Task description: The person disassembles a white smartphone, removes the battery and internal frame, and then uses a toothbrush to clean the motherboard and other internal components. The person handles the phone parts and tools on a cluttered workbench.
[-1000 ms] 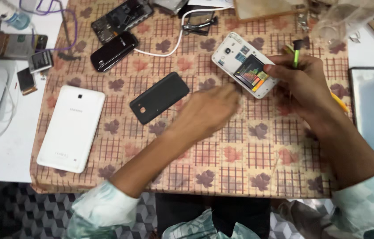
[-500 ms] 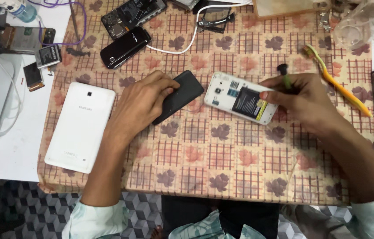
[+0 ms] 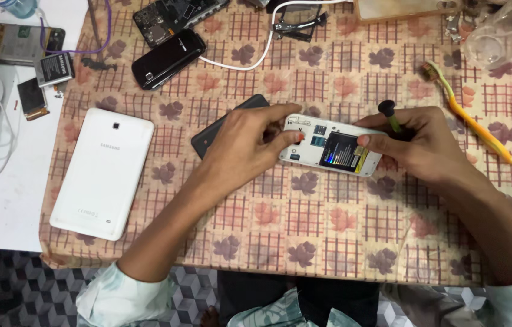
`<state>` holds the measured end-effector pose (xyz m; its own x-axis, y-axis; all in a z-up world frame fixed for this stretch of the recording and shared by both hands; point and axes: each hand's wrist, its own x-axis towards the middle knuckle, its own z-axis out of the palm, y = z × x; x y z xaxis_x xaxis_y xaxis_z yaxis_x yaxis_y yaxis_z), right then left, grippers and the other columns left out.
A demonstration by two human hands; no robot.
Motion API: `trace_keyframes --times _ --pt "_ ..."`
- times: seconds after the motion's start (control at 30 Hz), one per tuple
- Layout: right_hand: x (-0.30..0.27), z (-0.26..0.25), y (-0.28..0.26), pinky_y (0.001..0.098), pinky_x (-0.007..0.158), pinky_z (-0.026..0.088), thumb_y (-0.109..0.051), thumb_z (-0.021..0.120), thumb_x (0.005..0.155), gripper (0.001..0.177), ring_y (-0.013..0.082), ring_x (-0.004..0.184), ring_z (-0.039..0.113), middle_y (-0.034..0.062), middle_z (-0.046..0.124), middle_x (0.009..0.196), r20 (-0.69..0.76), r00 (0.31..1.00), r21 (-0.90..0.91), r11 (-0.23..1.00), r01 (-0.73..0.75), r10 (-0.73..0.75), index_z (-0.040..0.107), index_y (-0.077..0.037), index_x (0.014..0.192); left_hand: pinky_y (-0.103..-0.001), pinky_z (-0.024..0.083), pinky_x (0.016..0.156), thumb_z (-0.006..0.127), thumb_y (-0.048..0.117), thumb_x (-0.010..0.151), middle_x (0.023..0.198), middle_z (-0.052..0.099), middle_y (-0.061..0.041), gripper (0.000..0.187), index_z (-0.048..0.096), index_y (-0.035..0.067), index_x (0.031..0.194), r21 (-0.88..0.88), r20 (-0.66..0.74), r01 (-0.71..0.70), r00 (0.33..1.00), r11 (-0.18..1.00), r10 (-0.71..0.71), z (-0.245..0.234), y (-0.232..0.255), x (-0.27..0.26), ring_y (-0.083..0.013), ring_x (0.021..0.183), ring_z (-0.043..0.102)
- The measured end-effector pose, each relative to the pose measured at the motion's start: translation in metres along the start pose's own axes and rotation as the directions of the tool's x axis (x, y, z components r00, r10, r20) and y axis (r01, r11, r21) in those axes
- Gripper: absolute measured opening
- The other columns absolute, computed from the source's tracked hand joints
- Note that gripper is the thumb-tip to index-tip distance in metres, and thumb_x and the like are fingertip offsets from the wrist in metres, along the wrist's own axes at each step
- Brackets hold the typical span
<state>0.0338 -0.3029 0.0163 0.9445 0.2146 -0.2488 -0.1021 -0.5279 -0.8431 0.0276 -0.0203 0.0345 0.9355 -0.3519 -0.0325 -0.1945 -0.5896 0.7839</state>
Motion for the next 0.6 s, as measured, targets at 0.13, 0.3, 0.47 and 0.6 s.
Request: trace_keyframes --times 0.13,0.3,0.47,0.6 --pt "-0.003 -0.003 0.004 0.0243 0.037 0.045 -0.014 0.08 0.081 0.035 0.0104 0.043 0.062 0.0121 0.073 0.061 0.007 0.993 -0.024 0.993 0.117 -0.117 0.075 0.004 0.111 -0.03 0.061 0.052 0.073 0.009 0.088 0.09 0.079 -0.015 0.03 0.073 0.001 0.117 -0.127 -0.084 -0.096 0.993 0.987 0.086 0.006 -0.009 0.0 -0.016 0.064 0.076" --pt "-0.005 -0.008 0.016 0.0275 0.03 0.035 -0.016 0.084 0.073 0.041 0.0129 0.033 0.056 0.0078 0.071 0.054 0.069 0.973 -0.157 0.961 0.227 -0.219 0.075 0.002 0.109 -0.026 0.063 0.054 0.071 0.004 0.091 0.095 0.08 -0.014 0.023 0.075 0.002 0.114 -0.208 -0.127 -0.165 0.982 0.964 0.141 0.008 -0.026 -0.012 -0.0146 0.066 0.077" --pt "-0.001 -0.015 0.024 0.0275 0.051 0.055 -0.014 0.078 0.086 0.02 0.0159 0.062 0.069 0.0134 0.073 0.081 0.053 0.734 -0.167 0.719 0.675 -0.677 0.074 0.001 0.099 -0.025 0.054 0.043 0.061 0.016 0.1 0.08 0.077 -0.011 0.023 0.075 0.003 0.112 -0.278 -0.089 -0.148 0.988 0.949 0.128 0.003 -0.033 -0.011 -0.0131 0.056 0.071" --pt "-0.001 -0.012 0.028 0.0208 0.056 0.059 -0.004 0.077 0.091 0.007 0.0224 0.087 0.082 0.0156 0.078 0.097 0.194 0.553 -0.204 0.518 0.831 -0.81 0.076 0.001 0.085 -0.025 0.058 0.054 0.054 0.027 0.11 0.085 0.077 -0.01 0.034 0.075 0.001 0.113 -0.207 -0.259 -0.388 0.907 0.898 0.332 -0.006 -0.04 -0.012 -0.0131 0.066 0.073"
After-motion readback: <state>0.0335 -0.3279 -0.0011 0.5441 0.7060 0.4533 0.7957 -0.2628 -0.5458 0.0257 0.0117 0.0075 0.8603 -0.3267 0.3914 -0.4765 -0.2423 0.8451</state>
